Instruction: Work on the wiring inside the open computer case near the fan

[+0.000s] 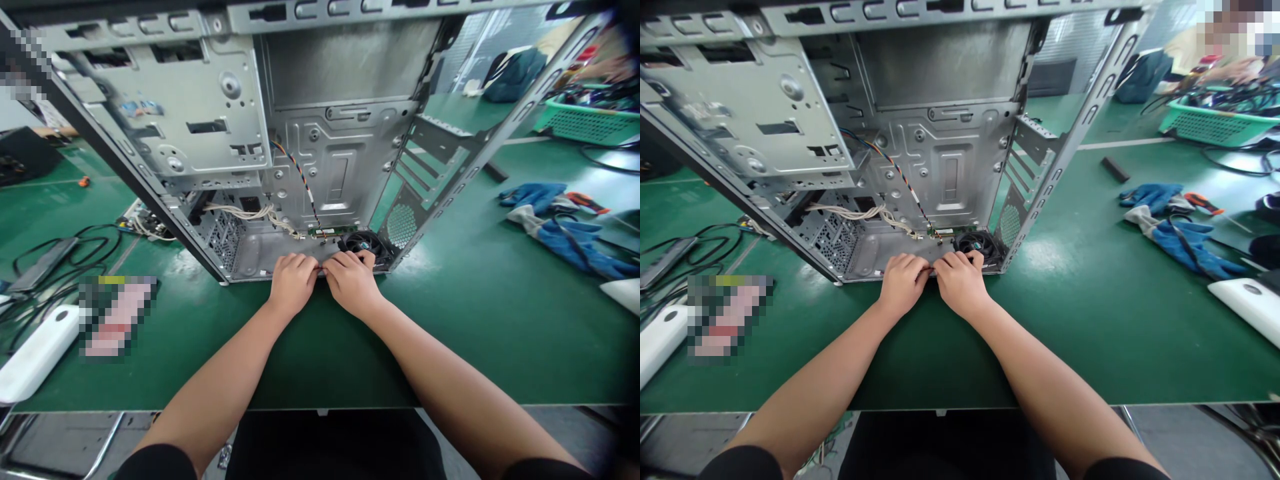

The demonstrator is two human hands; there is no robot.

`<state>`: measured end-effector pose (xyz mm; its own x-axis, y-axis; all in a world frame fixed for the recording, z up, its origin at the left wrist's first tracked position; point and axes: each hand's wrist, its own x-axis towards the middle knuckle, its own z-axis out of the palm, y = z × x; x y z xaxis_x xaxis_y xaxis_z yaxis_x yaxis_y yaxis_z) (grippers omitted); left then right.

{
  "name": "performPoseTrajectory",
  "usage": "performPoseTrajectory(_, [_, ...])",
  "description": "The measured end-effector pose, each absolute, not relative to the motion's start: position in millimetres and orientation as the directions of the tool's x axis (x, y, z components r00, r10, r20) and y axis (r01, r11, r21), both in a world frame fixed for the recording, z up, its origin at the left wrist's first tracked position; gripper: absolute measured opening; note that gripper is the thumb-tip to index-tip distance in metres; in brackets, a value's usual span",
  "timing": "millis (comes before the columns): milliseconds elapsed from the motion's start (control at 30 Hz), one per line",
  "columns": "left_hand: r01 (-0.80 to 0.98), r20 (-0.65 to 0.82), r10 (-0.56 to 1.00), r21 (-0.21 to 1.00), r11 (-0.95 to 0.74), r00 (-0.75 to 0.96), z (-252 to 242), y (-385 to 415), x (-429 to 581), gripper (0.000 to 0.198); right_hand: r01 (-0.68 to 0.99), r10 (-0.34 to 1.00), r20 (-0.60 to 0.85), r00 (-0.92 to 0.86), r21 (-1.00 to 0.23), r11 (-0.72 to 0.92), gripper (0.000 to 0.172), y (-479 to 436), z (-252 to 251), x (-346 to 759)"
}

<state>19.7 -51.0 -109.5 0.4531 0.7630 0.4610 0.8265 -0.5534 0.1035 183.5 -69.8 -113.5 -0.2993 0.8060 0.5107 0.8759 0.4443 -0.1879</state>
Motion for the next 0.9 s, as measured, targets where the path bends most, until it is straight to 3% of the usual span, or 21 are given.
performPoseTrajectory(900, [0.82, 0.45, 0.761, 0.102, -0.563, 0.467, -110.6, -51.0, 19.2, 0.013, 0.892, 0.792, 0.525, -0.311, -0.125, 0.434, 0.022, -70.2, -111.3, 182.8])
